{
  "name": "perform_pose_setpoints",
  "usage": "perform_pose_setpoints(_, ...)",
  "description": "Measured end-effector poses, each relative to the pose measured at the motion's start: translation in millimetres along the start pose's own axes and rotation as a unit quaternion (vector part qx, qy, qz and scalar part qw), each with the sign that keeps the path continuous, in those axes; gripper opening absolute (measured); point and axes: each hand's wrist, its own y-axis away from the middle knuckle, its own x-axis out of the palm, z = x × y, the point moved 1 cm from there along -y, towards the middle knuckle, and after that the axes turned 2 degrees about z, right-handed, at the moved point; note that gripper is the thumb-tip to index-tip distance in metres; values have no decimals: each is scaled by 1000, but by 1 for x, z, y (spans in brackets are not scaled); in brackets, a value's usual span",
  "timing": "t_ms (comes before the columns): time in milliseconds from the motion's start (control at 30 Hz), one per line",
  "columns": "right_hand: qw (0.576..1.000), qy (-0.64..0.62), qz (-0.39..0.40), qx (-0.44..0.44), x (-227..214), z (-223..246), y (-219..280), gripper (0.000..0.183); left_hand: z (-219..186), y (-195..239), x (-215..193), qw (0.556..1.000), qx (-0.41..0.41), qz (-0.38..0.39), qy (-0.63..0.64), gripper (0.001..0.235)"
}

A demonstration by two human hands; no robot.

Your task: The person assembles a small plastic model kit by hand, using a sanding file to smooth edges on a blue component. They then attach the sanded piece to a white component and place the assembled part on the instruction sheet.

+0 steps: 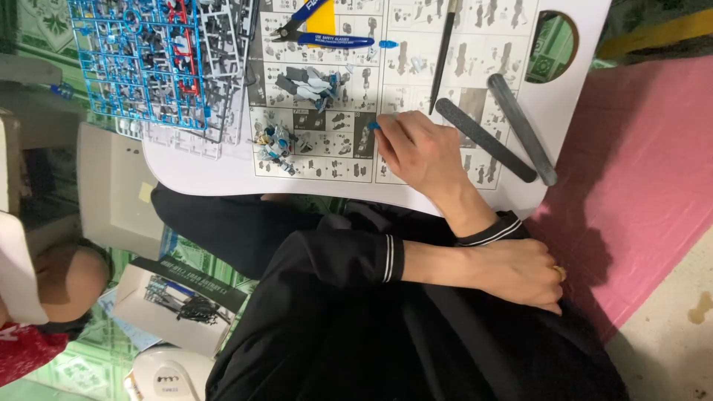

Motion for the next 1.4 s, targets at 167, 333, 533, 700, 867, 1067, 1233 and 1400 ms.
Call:
perform_pose_setpoints(167,1000,23,15,-5,0,-1,1,10,0,4,-8,993,52,-45,-93,35)
perform_pose_setpoints(333,1000,13,13,-9,3,0,1,13,0,-1,-12,991,14,-73,-111,29)
perform_pose_setpoints(533,999,35,19,-22,4,1,3,12,0,1,-3,995,8,-57,-84,28)
perform_pose_setpoints(700,999,40,11,-23,3,1,3,11,-10,7,-11,995,0,-61,-81,32)
perform_pose_setpoints(867,999,37,11,-22,2,3,3,13,-7,10,-25,992,39,-80,-95,33)
perform_pose_setpoints(1067,998,14,55,-22,-9,9,-4,6,-13,13,11,989,-33,72,-123,29)
perform_pose_setpoints(1233,998,8,60,-24,-7,12,-3,6,-4,9,13,994,-30,44,-97,32)
perform_pose_setpoints(1400,998,7,63,-16,-7,10,-2,5,-11,13,10,995,-35,59,-75,24)
